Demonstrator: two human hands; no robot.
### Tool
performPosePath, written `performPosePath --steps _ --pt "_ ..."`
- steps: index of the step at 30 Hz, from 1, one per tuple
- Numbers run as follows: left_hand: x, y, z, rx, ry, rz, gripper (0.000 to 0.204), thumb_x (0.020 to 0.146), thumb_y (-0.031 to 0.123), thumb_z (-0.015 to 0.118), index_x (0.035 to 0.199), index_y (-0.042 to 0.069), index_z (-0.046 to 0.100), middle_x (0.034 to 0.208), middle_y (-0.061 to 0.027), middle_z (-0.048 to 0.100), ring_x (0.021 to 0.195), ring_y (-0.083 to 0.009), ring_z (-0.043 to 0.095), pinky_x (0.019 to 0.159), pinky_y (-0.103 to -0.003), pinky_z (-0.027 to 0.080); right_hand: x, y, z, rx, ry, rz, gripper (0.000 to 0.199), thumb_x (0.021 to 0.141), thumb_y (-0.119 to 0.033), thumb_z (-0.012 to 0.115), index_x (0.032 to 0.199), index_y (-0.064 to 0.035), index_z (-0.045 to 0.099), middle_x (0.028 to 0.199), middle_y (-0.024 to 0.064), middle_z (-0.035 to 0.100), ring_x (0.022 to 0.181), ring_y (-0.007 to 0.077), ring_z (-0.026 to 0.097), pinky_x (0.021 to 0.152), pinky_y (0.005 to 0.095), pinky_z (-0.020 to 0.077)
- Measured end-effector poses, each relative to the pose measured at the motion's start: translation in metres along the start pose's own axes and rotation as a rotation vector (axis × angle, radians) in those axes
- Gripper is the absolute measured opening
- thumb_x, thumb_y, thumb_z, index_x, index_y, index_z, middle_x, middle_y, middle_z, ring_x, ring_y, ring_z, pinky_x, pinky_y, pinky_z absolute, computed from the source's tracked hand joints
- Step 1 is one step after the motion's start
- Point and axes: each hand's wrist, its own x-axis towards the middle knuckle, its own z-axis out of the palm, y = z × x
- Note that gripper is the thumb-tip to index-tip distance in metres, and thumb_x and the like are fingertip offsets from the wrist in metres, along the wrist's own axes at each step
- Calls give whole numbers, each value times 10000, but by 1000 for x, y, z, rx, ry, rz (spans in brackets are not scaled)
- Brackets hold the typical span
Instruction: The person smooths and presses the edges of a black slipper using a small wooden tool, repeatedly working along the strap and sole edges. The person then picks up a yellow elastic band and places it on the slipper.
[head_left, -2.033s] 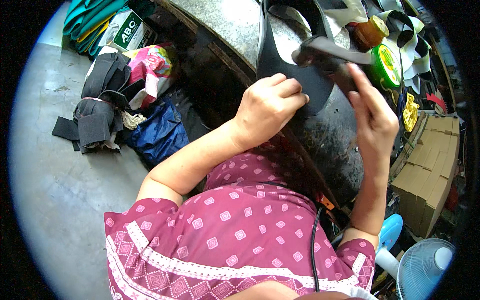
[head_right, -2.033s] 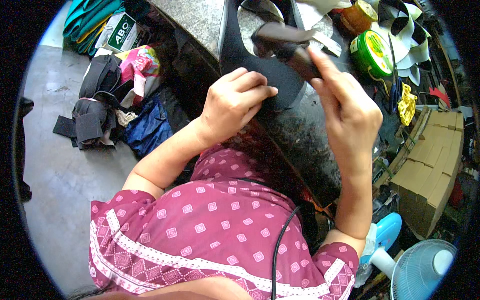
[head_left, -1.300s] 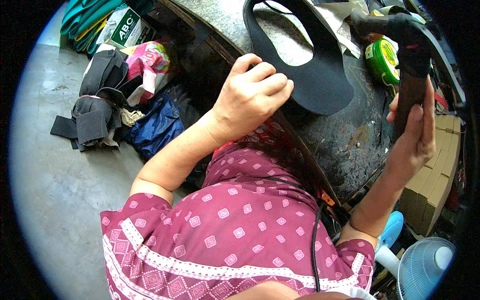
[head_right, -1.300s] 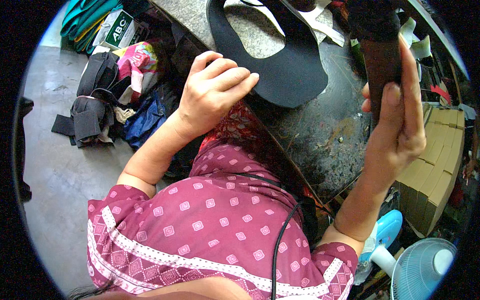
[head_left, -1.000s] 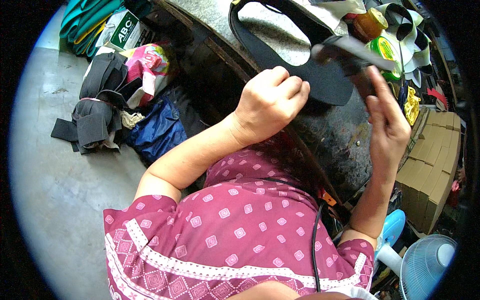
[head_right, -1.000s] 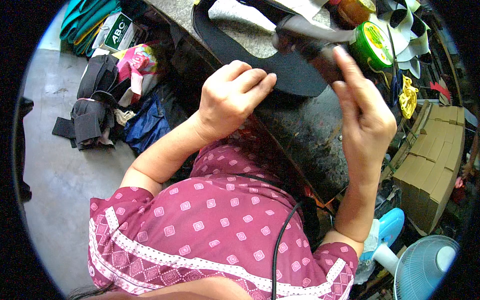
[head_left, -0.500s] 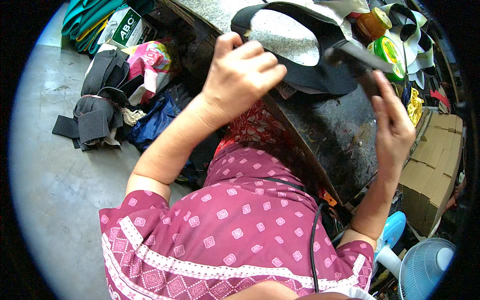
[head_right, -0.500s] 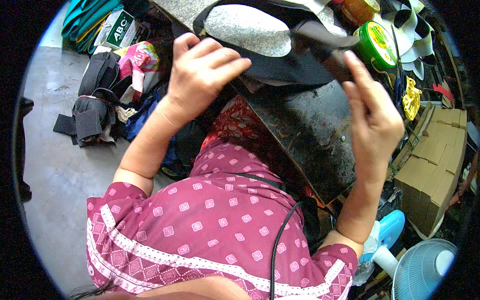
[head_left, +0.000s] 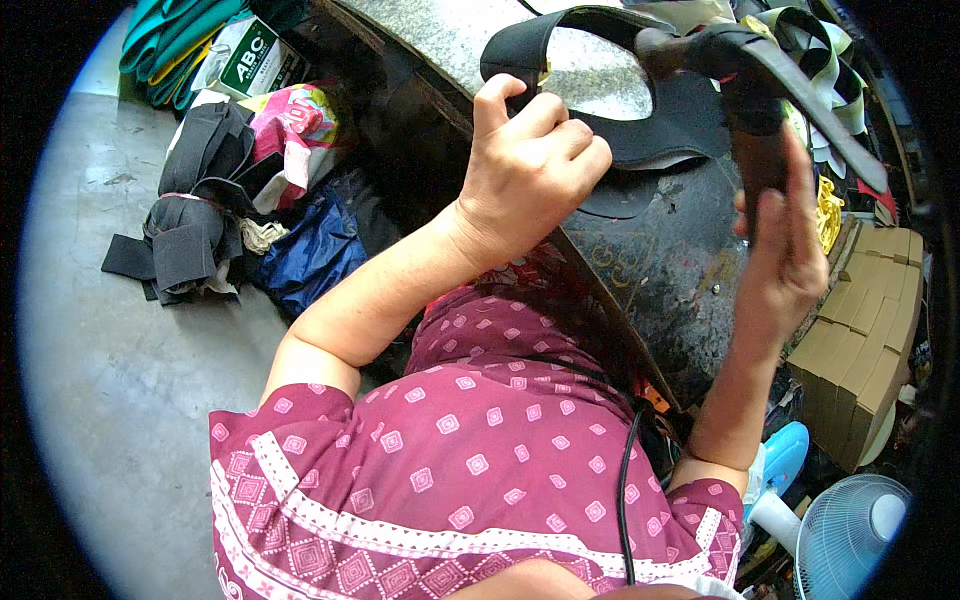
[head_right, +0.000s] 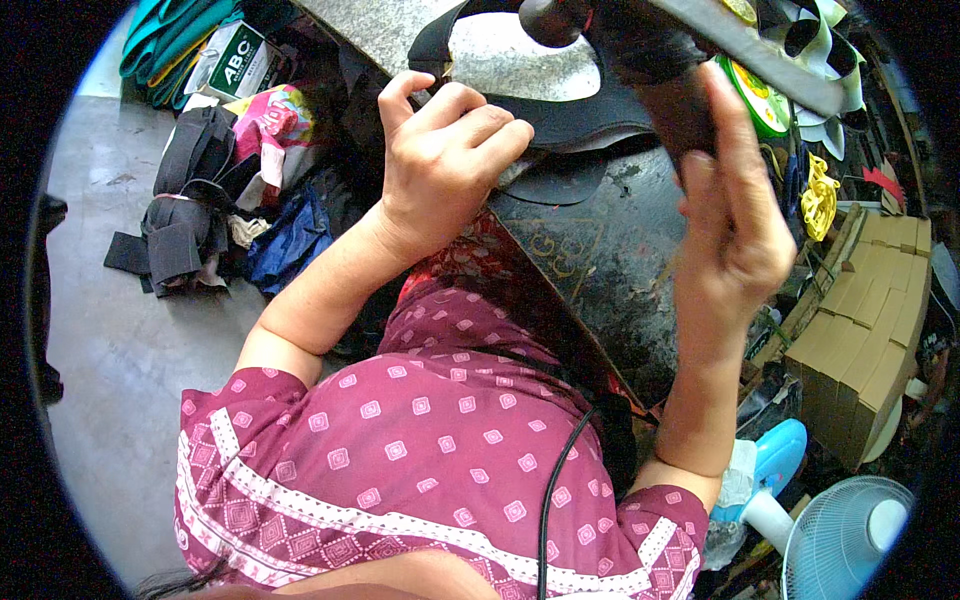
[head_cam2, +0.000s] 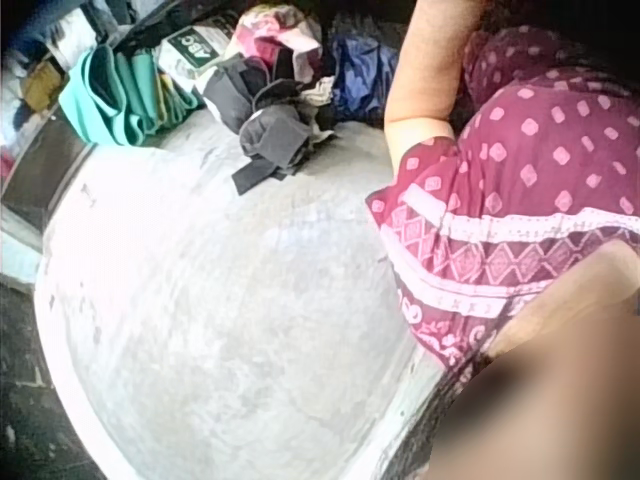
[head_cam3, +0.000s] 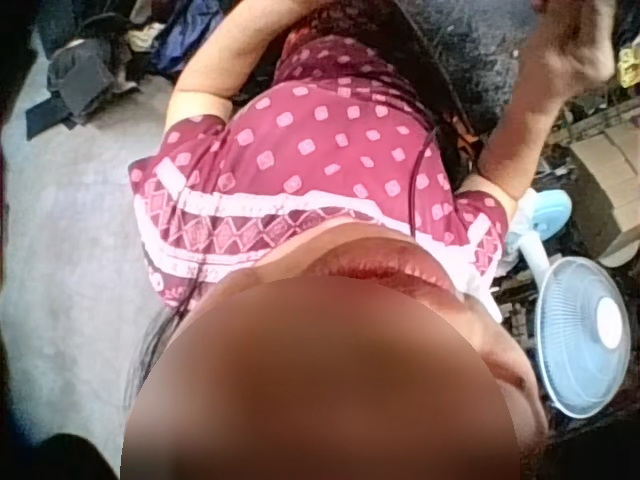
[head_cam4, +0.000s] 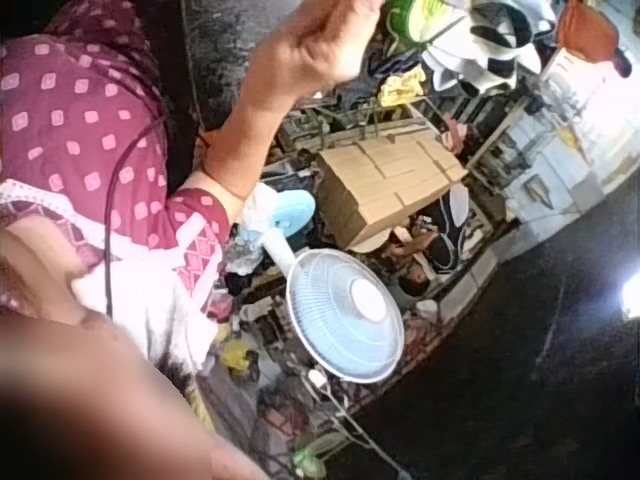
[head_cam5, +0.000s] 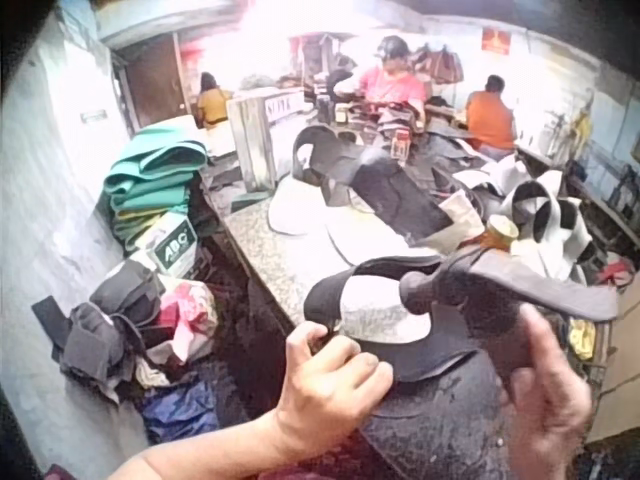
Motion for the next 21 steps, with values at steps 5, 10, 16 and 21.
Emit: performPosePath --steps 5,10,16,21 --pt "-1 -24 -19 148 45 -30 114 785 229 695 895 224 724 903 92 675 1068 -152 607 1143 -556 218 -15 20 14 -433 -222 -96 410 966 -186 668 1365 -275 640 876 113 675 721 286 669 666 383 530" --pt "-4 -26 -21 169 81 70 105 739 190 679 819 250 712 839 121 615 919 -103 596 1139 -556 252 -8 24 -21 -400 -189 -14 402 957 -140 682 1342 -255 669 997 118 725 801 191 699 730 326 534" --pt "-4 -8 5 139 159 98 49 718 200 667 669 190 668 740 75 518 966 -118 580 1099 -593 298 7 2 4 61 93 -55 396 993 -146 639 1389 -148 628 1188 71 715 788 134 663 702 281 530" --pt "-3 -8 7 96 135 118 59 722 195 671 665 183 679 732 62 521 975 -135 584 1108 -601 294 7 8 18 -467 -196 -123 408 962 -190 677 1364 -256 652 977 91 719 733 196 674 670 303 522"
